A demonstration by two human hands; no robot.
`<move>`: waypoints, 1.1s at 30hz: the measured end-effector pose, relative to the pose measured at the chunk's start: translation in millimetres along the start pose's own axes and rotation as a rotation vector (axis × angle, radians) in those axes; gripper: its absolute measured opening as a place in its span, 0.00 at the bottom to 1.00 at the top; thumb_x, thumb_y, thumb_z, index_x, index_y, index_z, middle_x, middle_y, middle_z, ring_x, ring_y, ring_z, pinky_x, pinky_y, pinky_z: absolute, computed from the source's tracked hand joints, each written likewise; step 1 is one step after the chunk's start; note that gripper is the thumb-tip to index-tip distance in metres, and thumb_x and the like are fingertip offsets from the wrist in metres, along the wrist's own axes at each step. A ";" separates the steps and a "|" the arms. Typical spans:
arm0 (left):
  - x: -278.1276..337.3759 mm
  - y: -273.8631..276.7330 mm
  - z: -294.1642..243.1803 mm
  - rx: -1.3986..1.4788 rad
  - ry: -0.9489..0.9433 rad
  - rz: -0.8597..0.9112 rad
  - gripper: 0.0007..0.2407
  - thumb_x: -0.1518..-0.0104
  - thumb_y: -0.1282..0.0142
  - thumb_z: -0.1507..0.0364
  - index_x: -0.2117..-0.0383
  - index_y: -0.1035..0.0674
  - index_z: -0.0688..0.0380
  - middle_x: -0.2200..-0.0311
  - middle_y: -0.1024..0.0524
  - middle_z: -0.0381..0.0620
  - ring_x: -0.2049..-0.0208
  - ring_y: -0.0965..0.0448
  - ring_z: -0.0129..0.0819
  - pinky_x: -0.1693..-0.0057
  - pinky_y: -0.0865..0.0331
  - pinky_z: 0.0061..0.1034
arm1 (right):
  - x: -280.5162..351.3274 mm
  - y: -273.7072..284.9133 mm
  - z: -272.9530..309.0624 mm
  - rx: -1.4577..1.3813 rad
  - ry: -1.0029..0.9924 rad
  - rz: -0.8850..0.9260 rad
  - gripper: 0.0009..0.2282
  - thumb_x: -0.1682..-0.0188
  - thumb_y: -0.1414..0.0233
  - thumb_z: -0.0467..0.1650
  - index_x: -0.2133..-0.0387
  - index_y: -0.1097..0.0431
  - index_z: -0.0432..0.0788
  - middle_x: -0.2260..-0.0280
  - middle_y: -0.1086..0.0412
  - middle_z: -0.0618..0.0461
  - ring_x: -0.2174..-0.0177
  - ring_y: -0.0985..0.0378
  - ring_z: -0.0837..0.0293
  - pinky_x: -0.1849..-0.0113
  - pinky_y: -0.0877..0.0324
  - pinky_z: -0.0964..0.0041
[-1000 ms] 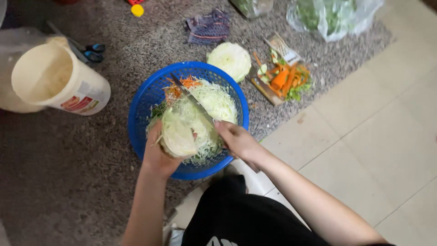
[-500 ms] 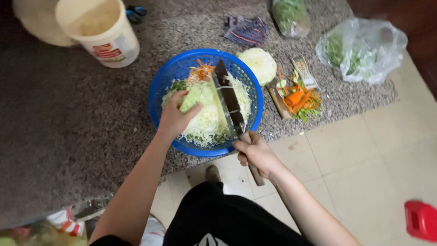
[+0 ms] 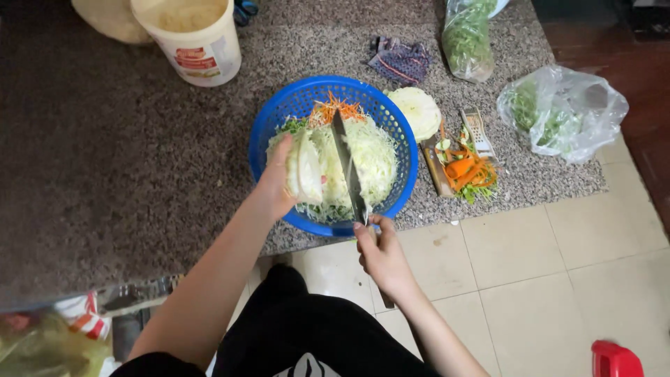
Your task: Grating a head of cabbage using a hand-held grater over a strainer basket.
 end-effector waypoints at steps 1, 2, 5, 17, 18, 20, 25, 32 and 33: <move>-15.9 8.8 4.2 -0.005 0.007 0.007 0.26 0.37 0.66 0.48 0.44 0.25 0.50 0.48 0.21 0.47 0.48 0.21 0.45 0.42 0.28 0.49 | 3.5 -5.8 2.4 -0.004 0.000 -0.010 0.13 0.48 0.47 0.32 0.56 0.42 0.41 0.80 0.40 0.56 0.85 0.41 0.65 0.83 0.47 0.67; -31.8 11.9 5.5 0.030 -0.041 0.087 0.25 0.36 0.64 0.50 0.43 0.25 0.51 0.47 0.22 0.48 0.47 0.21 0.44 0.41 0.28 0.47 | 7.9 -12.0 9.7 0.011 0.069 -0.008 0.13 0.46 0.50 0.34 0.52 0.41 0.44 0.80 0.39 0.57 0.84 0.41 0.67 0.82 0.45 0.69; -51.3 14.9 0.3 0.013 -0.065 0.024 0.23 0.36 0.63 0.53 0.42 0.27 0.49 0.48 0.23 0.47 0.48 0.22 0.41 0.42 0.27 0.46 | 10.8 -31.5 15.7 0.045 0.193 0.002 0.15 0.44 0.54 0.37 0.47 0.37 0.46 0.79 0.38 0.59 0.82 0.40 0.70 0.80 0.43 0.73; -28.4 -5.8 -9.5 0.078 0.134 0.215 0.24 0.38 0.58 0.52 0.41 0.27 0.50 0.45 0.23 0.45 0.47 0.20 0.38 0.41 0.29 0.45 | -45.5 -29.9 13.4 -0.195 -0.030 -0.157 0.14 0.44 0.54 0.41 0.57 0.37 0.43 0.85 0.42 0.57 0.88 0.41 0.64 0.84 0.47 0.68; -22.1 -6.8 -10.8 0.077 0.210 0.164 0.25 0.40 0.60 0.51 0.41 0.27 0.47 0.46 0.23 0.44 0.49 0.20 0.39 0.44 0.29 0.52 | -42.0 -27.9 13.6 -0.225 -0.021 -0.128 0.14 0.45 0.51 0.39 0.55 0.37 0.44 0.85 0.42 0.58 0.87 0.40 0.65 0.84 0.47 0.69; -18.8 -3.6 -12.9 0.056 0.224 0.193 0.24 0.41 0.58 0.54 0.40 0.28 0.48 0.46 0.23 0.47 0.51 0.19 0.45 0.45 0.29 0.54 | -31.1 -22.1 10.7 -0.126 -0.026 -0.164 0.15 0.49 0.46 0.35 0.50 0.38 0.47 0.84 0.41 0.57 0.87 0.39 0.65 0.83 0.44 0.68; -22.3 8.7 1.4 -0.061 0.262 0.353 0.25 0.42 0.49 0.65 0.36 0.32 0.55 0.43 0.23 0.54 0.49 0.17 0.54 0.42 0.25 0.52 | -15.6 -7.5 2.8 -0.020 0.047 -0.198 0.23 0.55 0.41 0.26 0.46 0.40 0.42 0.80 0.35 0.58 0.85 0.35 0.66 0.82 0.38 0.67; -7.8 4.1 -14.8 -0.581 0.004 0.147 0.34 0.50 0.35 0.64 0.35 0.36 0.57 0.43 0.24 0.50 0.49 0.20 0.36 0.46 0.26 0.38 | -5.7 9.8 -1.6 0.030 0.009 -0.203 0.20 0.54 0.43 0.27 0.47 0.34 0.46 0.80 0.35 0.57 0.85 0.36 0.67 0.83 0.40 0.68; -7.7 6.8 -18.3 -0.649 -0.080 0.097 0.35 0.51 0.31 0.64 0.36 0.35 0.60 0.44 0.23 0.53 0.47 0.21 0.34 0.45 0.28 0.34 | -3.9 13.4 -5.3 0.044 -0.024 -0.206 0.19 0.55 0.43 0.27 0.48 0.33 0.47 0.80 0.35 0.57 0.85 0.36 0.67 0.83 0.40 0.68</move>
Point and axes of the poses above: each hand's wrist, its own x-axis away from the middle knuckle, its own y-axis out of the back of the hand, z = x × y, the point moved 7 cm from there along -x, towards the middle knuckle
